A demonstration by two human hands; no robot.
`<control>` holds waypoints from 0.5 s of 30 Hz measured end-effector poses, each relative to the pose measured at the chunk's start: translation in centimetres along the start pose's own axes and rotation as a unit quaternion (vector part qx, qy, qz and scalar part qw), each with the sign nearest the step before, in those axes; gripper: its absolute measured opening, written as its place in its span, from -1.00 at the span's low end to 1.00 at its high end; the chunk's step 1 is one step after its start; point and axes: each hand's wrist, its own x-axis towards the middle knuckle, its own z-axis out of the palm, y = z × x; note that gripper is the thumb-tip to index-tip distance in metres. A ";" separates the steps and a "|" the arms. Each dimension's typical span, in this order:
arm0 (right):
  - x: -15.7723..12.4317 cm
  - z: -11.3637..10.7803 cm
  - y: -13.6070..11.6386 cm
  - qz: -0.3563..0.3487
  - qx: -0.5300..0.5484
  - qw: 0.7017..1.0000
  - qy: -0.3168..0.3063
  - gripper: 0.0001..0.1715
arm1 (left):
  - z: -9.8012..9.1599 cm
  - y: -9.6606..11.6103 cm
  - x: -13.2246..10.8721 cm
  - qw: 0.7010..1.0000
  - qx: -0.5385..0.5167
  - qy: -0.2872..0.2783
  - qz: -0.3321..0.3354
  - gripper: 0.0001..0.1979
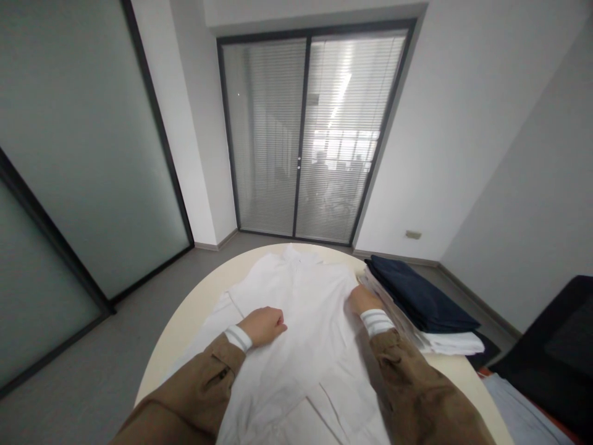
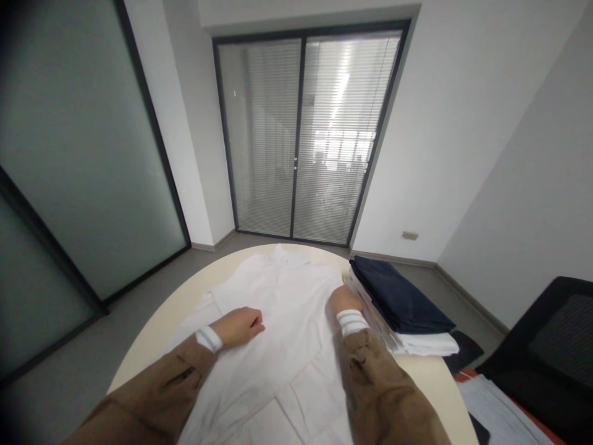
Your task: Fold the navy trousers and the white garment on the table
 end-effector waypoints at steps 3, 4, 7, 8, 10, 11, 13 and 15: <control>-1.6 -0.3 0.4 0.042 -0.002 0.999 -0.031 -0.60 | 0.2 -0.6 0.1 0.999 -0.012 0.021 -0.024 -0.84; -2.1 -0.4 0.4 0.047 -0.002 0.998 -0.030 -0.57 | 0.2 -0.8 0.2 0.999 -0.014 0.026 -0.032 -0.84; -3.3 -0.8 0.6 0.047 -0.004 0.999 -0.016 -0.50 | 0.5 -1.4 0.2 0.997 -0.015 0.037 -0.063 -0.80; -3.6 -0.8 0.7 0.043 -0.004 0.999 -0.011 -0.49 | 0.5 -1.4 0.0 0.997 -0.015 0.038 -0.071 -0.77; -4.1 -0.8 1.0 0.032 0.004 0.999 0.011 -0.48 | 0.4 -1.4 -0.5 0.996 -0.013 0.033 -0.080 -0.71; -4.3 -0.8 1.1 0.024 0.010 0.999 0.027 -0.48 | 0.2 -1.4 -0.9 0.997 -0.014 0.024 -0.077 -0.69; -4.5 -0.6 1.3 0.006 0.017 0.998 0.060 -0.49 | -0.3 -1.7 -1.6 0.998 -0.024 -0.009 -0.060 -0.66; -4.7 -0.4 1.4 -0.021 0.016 0.997 0.079 -0.51 | -0.9 -2.3 -2.3 0.995 -0.055 -0.064 -0.045 -0.59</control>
